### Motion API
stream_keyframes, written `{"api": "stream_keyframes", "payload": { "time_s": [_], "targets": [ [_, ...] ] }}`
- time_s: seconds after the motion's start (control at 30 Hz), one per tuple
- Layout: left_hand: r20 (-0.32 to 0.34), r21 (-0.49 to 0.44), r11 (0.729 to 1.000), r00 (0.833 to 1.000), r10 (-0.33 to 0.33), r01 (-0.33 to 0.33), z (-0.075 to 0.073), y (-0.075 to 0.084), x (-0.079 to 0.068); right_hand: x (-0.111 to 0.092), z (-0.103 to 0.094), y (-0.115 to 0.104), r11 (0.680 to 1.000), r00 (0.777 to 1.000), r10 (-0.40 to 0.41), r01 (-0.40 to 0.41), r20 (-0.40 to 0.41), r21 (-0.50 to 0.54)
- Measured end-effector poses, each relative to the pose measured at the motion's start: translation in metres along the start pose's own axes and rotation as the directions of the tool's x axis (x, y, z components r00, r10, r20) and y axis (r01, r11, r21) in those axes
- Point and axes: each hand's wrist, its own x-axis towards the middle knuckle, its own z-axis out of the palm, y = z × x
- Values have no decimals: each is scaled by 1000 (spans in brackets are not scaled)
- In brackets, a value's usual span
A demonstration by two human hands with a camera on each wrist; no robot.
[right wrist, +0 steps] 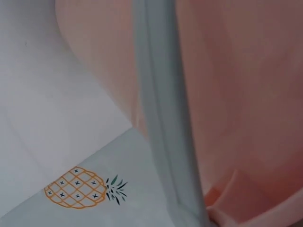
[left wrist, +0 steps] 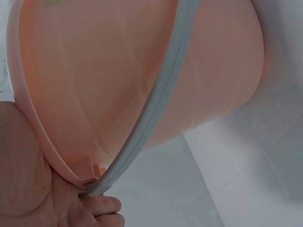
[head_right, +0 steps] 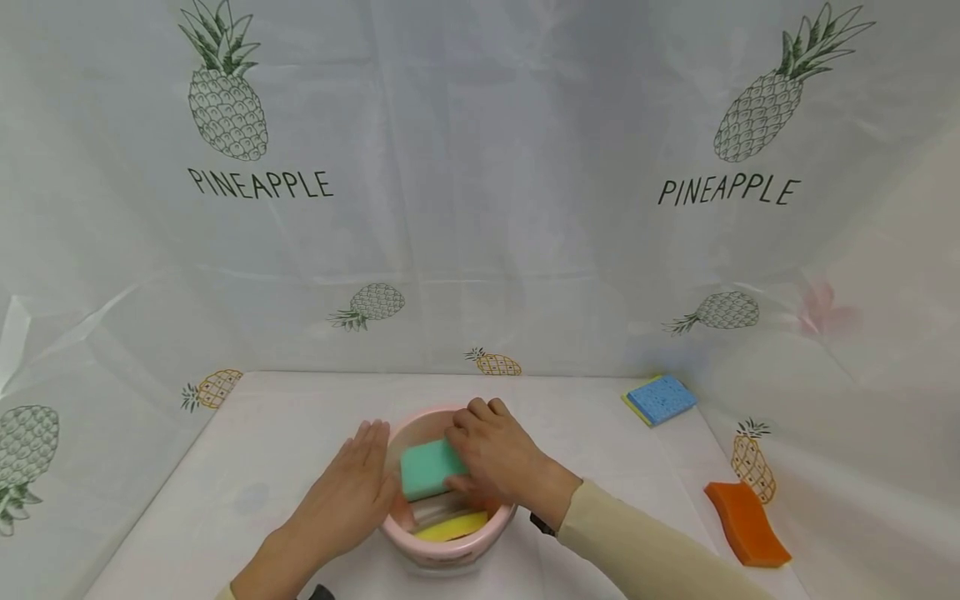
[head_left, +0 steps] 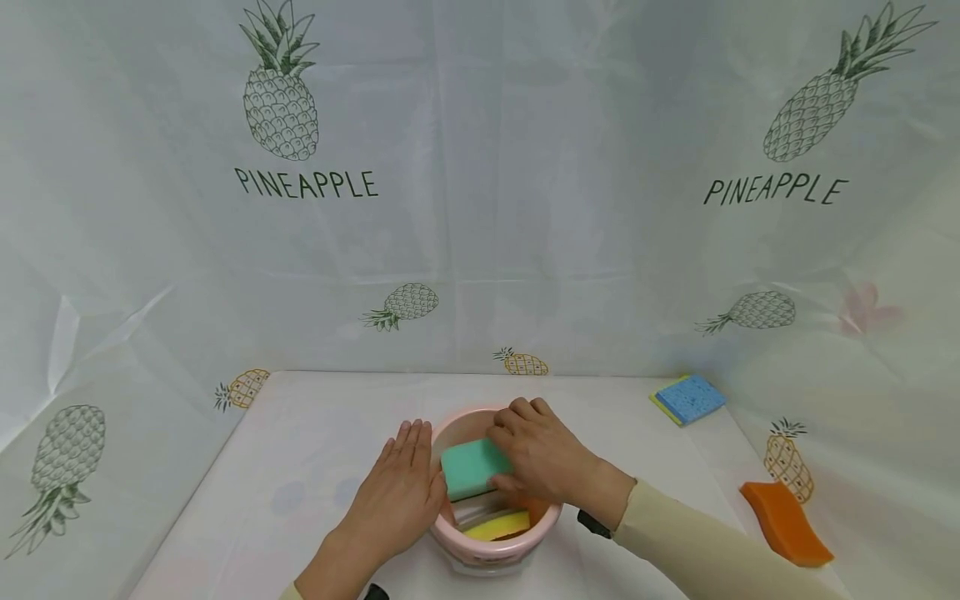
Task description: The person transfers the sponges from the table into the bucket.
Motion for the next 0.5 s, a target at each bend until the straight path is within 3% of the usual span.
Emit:
{"api": "stream_keyframes", "payload": {
  "time_s": [0.23,0.5],
  "targets": [
    [21,-16,1000,1000,-9,10,-1,1,0,-11,-1,7,995,987,93,-88,-132,39],
    [16,-11,1000,1000,0,0,1,0,0,-29,2,20,969,936,248,-236,-251,81]
  ]
}}
